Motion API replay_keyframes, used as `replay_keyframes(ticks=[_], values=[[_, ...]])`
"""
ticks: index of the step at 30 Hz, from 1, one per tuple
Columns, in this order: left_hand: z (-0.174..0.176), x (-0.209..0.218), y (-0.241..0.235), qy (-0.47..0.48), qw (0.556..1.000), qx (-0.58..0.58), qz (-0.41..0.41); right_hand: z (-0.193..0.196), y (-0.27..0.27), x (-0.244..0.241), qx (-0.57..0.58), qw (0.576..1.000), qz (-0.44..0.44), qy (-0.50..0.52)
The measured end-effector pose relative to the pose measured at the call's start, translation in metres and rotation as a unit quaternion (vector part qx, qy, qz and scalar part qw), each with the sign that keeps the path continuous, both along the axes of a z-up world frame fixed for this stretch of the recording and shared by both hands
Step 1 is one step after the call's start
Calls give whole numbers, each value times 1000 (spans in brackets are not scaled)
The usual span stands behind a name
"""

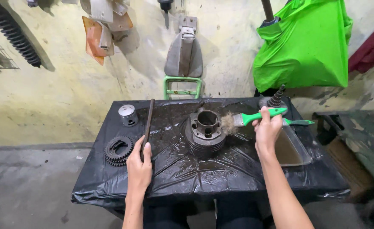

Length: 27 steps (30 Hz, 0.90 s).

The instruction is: Cleaning a motorcycle engine cylinder using a brush and cleaning liquid

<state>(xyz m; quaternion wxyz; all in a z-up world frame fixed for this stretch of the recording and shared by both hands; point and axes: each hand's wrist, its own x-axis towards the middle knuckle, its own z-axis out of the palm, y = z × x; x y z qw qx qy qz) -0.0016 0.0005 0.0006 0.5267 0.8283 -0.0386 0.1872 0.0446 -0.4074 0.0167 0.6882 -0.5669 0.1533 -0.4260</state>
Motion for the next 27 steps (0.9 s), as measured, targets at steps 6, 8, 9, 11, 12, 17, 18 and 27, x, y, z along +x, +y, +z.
replay_keyframes(ticks=[6,8,9,11,12,17,18,27], values=[[-4,2,0,-1,1000,-3,7,18,6,-8,7,1000,9,-5],[-5,6,1,-10,1000,0,5,16,18,-34,34,999,28,16],[-7,6,1,-20,1000,5,1,13,23,-49,62,996,45,37],[-11,4,1,-27,1000,5,-1,-2,18,-43,84,995,36,34],[-10,8,1,-46,999,6,-4,-7,16,-37,106,994,27,21],[-7,6,1,-37,999,7,1,-8,3,23,56,998,-1,-5],[-8,4,0,-31,1000,6,4,-12,1,33,34,999,-8,-3],[3,-1,-1,16,1000,-6,5,3,9,10,50,998,6,32]])
